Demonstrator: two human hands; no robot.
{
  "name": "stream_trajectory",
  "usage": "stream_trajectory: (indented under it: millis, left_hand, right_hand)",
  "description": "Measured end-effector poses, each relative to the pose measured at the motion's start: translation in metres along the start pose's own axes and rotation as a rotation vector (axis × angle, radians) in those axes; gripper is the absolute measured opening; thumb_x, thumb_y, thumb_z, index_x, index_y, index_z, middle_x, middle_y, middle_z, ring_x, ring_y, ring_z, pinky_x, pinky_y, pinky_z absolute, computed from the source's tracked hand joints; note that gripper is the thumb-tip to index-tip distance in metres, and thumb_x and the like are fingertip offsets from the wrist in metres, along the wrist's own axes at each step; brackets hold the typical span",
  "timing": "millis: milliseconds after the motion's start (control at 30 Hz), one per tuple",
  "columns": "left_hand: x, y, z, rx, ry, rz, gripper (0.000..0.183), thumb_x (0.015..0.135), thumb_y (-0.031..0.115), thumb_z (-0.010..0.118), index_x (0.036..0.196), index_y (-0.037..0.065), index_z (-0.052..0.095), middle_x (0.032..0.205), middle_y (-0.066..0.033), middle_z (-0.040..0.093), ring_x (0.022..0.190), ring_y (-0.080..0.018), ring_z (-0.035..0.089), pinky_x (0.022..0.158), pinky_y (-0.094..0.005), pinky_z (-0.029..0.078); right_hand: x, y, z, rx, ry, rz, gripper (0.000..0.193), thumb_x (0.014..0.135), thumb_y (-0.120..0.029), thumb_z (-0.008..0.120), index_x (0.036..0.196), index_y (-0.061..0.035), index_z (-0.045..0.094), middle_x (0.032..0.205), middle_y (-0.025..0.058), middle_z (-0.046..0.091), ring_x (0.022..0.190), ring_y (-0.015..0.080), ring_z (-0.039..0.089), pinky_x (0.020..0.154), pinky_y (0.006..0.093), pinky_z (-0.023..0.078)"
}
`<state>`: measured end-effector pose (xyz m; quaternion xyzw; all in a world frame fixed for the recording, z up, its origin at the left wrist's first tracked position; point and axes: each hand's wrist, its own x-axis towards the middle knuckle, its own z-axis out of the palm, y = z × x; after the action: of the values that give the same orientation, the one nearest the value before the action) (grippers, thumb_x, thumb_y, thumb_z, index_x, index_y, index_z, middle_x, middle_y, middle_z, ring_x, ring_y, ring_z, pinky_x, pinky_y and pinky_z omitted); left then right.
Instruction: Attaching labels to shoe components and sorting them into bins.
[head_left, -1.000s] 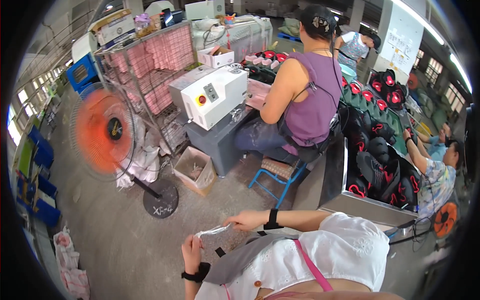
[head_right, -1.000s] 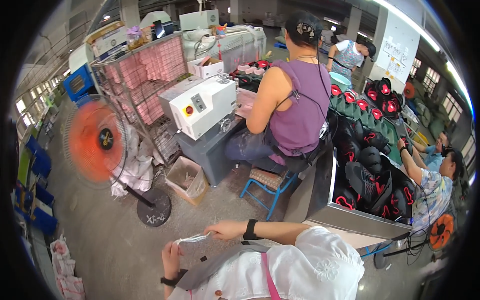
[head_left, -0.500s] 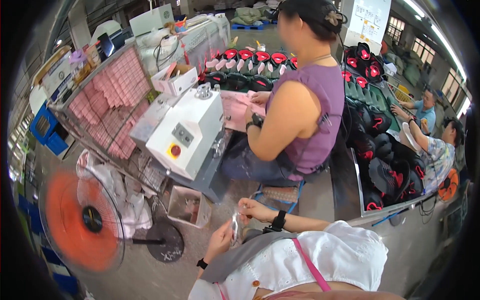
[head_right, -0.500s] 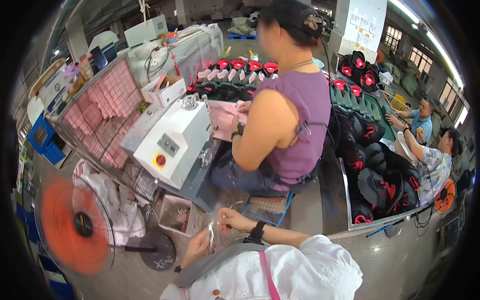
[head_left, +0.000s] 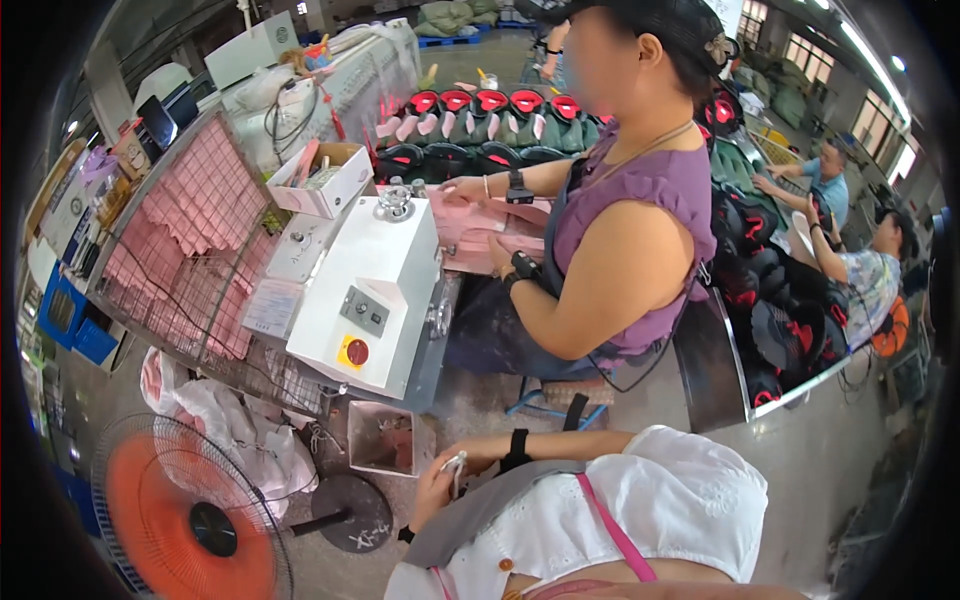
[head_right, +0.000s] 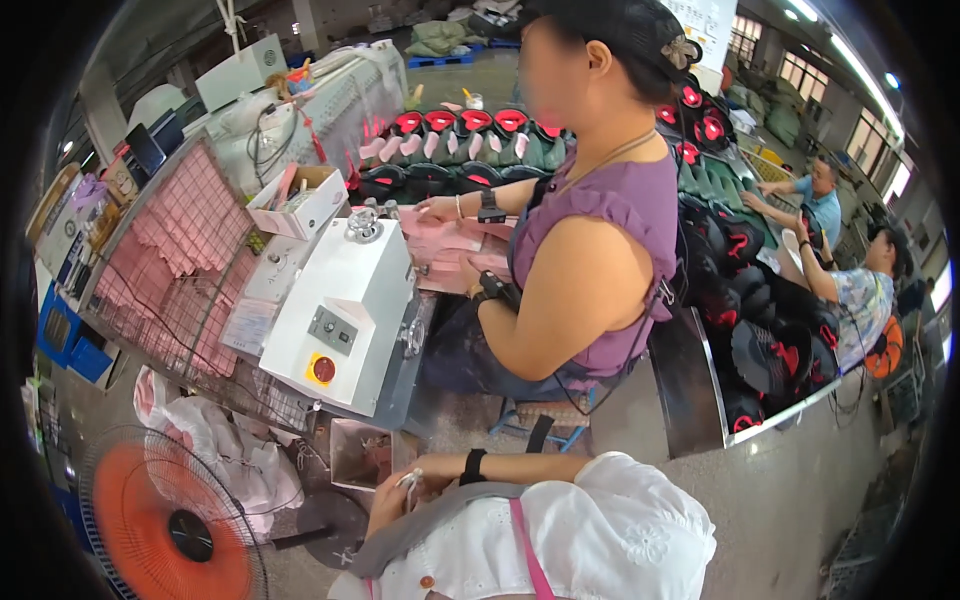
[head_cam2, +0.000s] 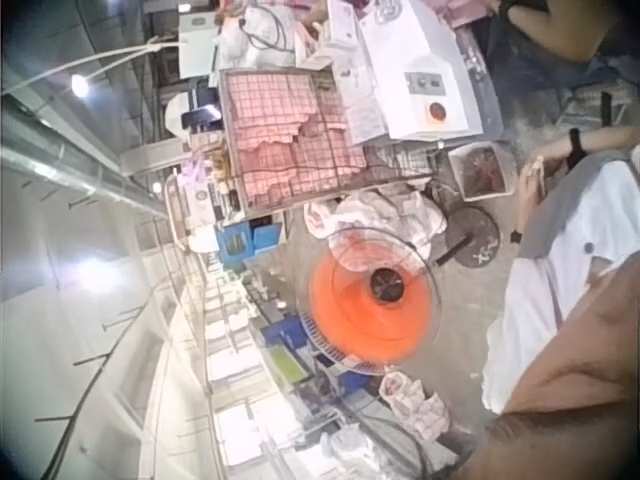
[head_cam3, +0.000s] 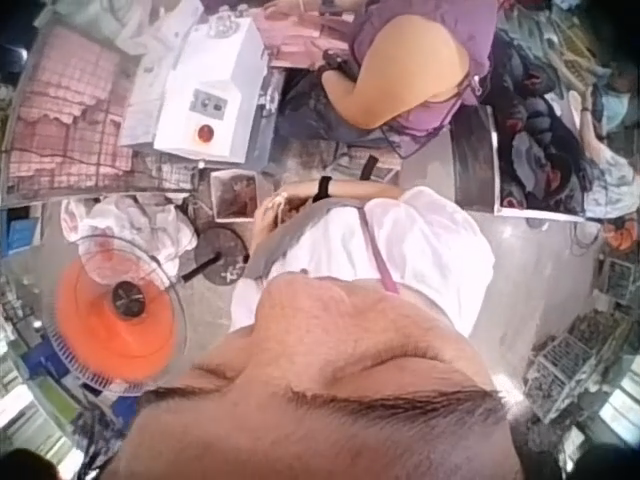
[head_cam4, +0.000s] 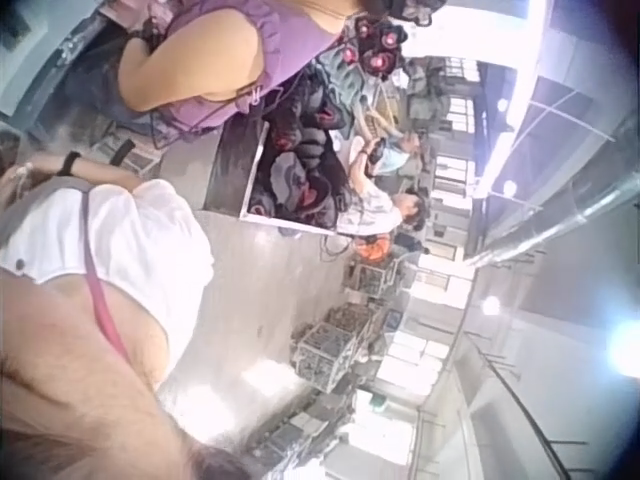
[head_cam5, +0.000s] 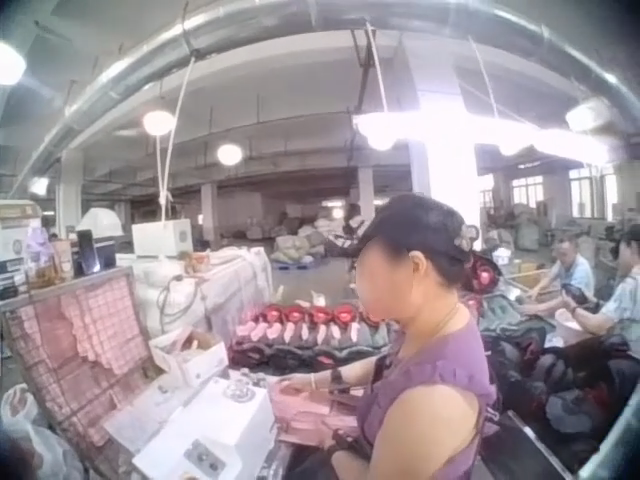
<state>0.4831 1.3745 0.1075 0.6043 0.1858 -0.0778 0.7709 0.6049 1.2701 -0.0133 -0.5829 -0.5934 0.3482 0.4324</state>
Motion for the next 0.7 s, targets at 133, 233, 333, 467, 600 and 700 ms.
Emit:
stream_trajectory:
  millis: [133,233,333,467,600,700]
  left_hand:
    - [0.001,0.004,-0.022,0.547,-0.172,0.275,0.034,0.091,0.032,0.045,0.1,0.002,0.06,0.074,0.0026,0.053,0.063,-0.0037,0.039,0.054,-0.019,0.03]
    - [0.024,-0.005,-0.038,0.387,-0.321,-0.038,0.033,0.09,0.03,0.048,0.092,0.001,0.063,0.068,0.0033,0.053,0.061,-0.003,0.041,0.053,-0.0193,0.031]
    - [0.029,-0.01,-0.042,0.514,-0.259,0.052,0.033,0.086,0.031,0.054,0.085,0.0,0.064,0.065,0.0037,0.053,0.061,-0.0041,0.045,0.054,-0.0218,0.036]
    - [0.035,-0.016,-0.049,0.555,-0.233,0.061,0.033,0.085,0.03,0.056,0.085,-0.001,0.063,0.063,0.0006,0.055,0.06,-0.007,0.048,0.056,-0.0244,0.039]
    - [0.044,-0.049,-0.074,0.454,-0.198,0.223,0.031,0.086,0.029,0.053,0.086,-0.001,0.061,0.063,-0.0033,0.057,0.059,-0.0106,0.052,0.055,-0.0276,0.041]
    - [0.047,-0.054,-0.085,0.433,-0.104,0.283,0.027,0.087,0.025,0.05,0.09,0.0,0.058,0.066,-0.0013,0.055,0.058,-0.0083,0.048,0.054,-0.0238,0.039]
  right_hand:
    - [-0.005,-0.037,-0.029,-0.019,-0.035,0.33,0.009,0.079,-0.014,0.054,0.084,-0.0064,0.057,0.062,0.004,0.058,0.052,0.0134,0.054,0.046,0.0277,0.04]
    - [-0.026,-0.039,-0.032,-0.172,0.146,0.5,0.025,0.076,-0.01,0.053,0.101,-0.0067,0.055,0.064,0.0056,0.059,0.056,0.0164,0.057,0.054,0.0308,0.043]
    - [-0.035,-0.046,-0.03,-0.054,0.221,0.551,0.035,0.075,-0.008,0.052,0.11,-0.0065,0.05,0.074,0.0091,0.061,0.06,0.0172,0.059,0.059,0.0307,0.045]
    - [-0.04,-0.04,-0.016,-0.147,0.351,0.507,0.038,0.075,-0.005,0.05,0.113,-0.0058,0.048,0.081,0.0116,0.06,0.064,0.0175,0.06,0.063,0.0309,0.046]
    - [-0.018,-0.049,-0.006,-0.014,0.399,0.569,0.043,0.073,-0.002,0.05,0.115,-0.0052,0.046,0.083,0.0125,0.06,0.065,0.0192,0.06,0.062,0.032,0.047]
    - [-0.01,-0.058,-0.008,-0.024,0.524,0.651,0.049,0.069,0.001,0.051,0.118,-0.0048,0.045,0.092,0.0148,0.062,0.078,0.029,0.062,0.068,0.0376,0.049]
